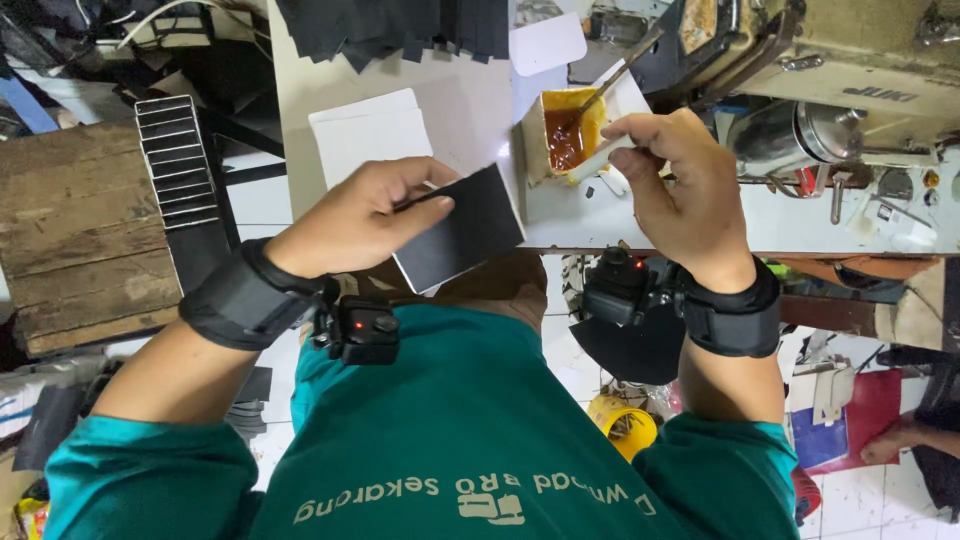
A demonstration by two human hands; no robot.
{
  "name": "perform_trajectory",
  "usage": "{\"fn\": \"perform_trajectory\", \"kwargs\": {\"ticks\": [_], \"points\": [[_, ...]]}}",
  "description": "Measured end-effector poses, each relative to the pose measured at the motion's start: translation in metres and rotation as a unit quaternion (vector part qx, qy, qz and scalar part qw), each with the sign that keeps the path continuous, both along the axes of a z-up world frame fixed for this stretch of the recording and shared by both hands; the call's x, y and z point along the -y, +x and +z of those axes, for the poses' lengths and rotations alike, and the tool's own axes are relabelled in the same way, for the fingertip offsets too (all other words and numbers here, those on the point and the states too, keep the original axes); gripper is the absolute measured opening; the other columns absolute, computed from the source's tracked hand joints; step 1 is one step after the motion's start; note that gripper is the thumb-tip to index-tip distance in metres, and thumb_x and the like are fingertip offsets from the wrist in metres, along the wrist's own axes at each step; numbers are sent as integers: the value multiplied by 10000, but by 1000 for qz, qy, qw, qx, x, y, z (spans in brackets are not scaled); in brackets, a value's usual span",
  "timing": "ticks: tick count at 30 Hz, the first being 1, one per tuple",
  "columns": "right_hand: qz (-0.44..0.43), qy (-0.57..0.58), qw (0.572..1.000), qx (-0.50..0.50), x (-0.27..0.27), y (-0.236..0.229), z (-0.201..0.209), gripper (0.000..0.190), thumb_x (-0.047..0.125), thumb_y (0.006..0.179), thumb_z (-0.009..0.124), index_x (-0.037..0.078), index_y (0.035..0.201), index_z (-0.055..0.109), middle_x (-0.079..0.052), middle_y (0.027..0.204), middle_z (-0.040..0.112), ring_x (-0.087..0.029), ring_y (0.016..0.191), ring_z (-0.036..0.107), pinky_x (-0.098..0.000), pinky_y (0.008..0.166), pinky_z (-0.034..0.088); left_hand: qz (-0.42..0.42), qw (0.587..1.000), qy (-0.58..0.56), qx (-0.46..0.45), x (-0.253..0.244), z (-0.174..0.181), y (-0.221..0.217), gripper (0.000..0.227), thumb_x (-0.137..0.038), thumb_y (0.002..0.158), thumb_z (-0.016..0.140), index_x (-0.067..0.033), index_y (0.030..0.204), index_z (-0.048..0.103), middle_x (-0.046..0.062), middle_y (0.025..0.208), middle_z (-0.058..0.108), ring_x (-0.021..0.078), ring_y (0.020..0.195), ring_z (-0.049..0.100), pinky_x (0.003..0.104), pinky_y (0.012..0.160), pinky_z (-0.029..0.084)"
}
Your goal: The person applies glue to small pieces of leather and attaches card or paper backings at a workshop bench.
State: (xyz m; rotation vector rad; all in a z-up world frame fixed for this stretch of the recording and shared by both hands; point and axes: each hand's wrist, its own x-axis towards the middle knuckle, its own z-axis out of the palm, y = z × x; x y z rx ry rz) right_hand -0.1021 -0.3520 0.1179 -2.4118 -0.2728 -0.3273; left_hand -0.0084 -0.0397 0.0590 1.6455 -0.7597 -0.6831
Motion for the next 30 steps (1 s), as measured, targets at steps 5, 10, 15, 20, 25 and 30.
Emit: {"fn": "perform_trajectory", "kwargs": {"ticks": [5,10,15,20,25,30], "points": [[38,-33,997,52,-24,3,8,169,73,1076,720,49,1242,702,-77,988,696,-192,875,619,-300,737,487,-40,999,-33,14,9,14,-5,245,-103,1034,575,13,1231,664,48,1027,768,73,923,683,238,856,539],[82,-43,993,72,-42,9,8,184,88,1071,731,44,1244,687,-71,989,707,-217,936,626,-314,796,491,-41,999,-1,8,9,13,-6,255,-115,1022,574,3,1225,671,72,1006,787,94,892,706,250,836,558],[105,-71,987,97,-52,16,3,199,79,1040,745,40,1222,676,-81,966,707,-256,906,595,-363,818,470,-51,998,-20,21,7,10,-5,253,-112,1029,574,6,1234,662,79,1017,786,103,917,732,256,859,573],[117,-80,984,105,-52,20,-1,195,67,1039,742,33,1219,675,-80,961,700,-254,923,604,-368,833,476,-51,999,-3,0,5,15,-4,259,-108,1022,577,1,1241,663,77,982,784,94,880,712,256,827,561],[118,-92,984,100,-53,18,1,195,47,1018,751,30,1201,685,-82,975,705,-259,910,599,-367,824,474,-52,998,19,3,4,11,-1,261,-111,1025,577,-7,1246,668,61,949,776,73,849,697,241,812,559],[142,-113,979,91,-50,9,-4,227,26,956,762,43,1170,686,-74,1062,719,-265,917,591,-370,815,470,-26,998,-24,-51,2,10,2,262,-80,1036,567,11,1264,659,47,1019,773,55,916,686,232,844,560]]}}
